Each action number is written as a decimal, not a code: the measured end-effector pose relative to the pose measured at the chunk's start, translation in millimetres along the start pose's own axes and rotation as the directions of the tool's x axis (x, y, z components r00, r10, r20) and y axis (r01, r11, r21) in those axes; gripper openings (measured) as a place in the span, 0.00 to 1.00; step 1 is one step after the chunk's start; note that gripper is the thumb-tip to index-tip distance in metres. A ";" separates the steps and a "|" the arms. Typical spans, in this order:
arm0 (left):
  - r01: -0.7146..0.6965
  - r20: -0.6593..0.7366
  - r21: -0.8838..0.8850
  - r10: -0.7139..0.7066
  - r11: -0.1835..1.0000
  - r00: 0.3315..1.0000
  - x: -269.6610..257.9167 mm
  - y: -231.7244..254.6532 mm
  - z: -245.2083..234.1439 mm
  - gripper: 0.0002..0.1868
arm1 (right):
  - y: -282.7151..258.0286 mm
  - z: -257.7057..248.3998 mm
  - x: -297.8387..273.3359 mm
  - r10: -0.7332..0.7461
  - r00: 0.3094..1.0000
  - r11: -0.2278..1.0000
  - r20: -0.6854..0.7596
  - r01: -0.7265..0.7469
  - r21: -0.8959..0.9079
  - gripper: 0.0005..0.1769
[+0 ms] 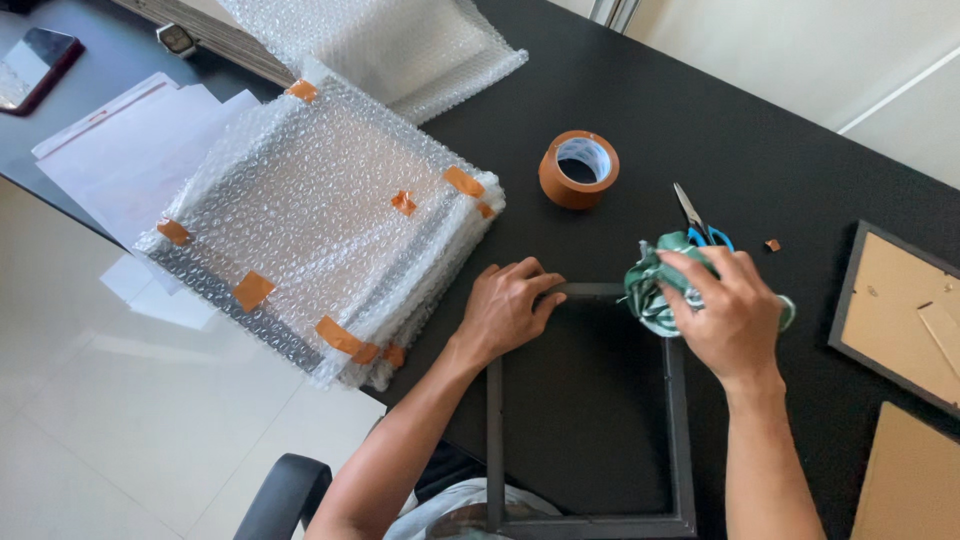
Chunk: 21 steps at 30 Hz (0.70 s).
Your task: The person wipes down a picture frame with a cloth, places the glass and backboard into the frame, and then wraps the entire frame in bubble wrap, securing it with tape and using scissors to cut the tape.
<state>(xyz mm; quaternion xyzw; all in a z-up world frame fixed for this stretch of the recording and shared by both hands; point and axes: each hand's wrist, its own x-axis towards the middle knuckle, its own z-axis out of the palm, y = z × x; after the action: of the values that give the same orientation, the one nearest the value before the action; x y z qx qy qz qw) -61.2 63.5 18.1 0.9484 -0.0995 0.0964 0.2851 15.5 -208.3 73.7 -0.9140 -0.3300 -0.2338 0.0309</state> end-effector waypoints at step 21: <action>-0.103 -0.303 -0.078 0.075 0.992 0.950 24.6 6.4 24.1 0.12 | 22.2 28.1 -79.6 0.647 0.722 0.297 0.244 -0.534 0.792 0.20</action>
<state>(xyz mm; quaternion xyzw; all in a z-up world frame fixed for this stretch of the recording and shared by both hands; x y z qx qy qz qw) -36.1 41.5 7.6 0.9031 -0.1024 0.2468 0.3362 -12.9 -266.6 15.2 -0.8268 -0.0359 -0.0786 0.5558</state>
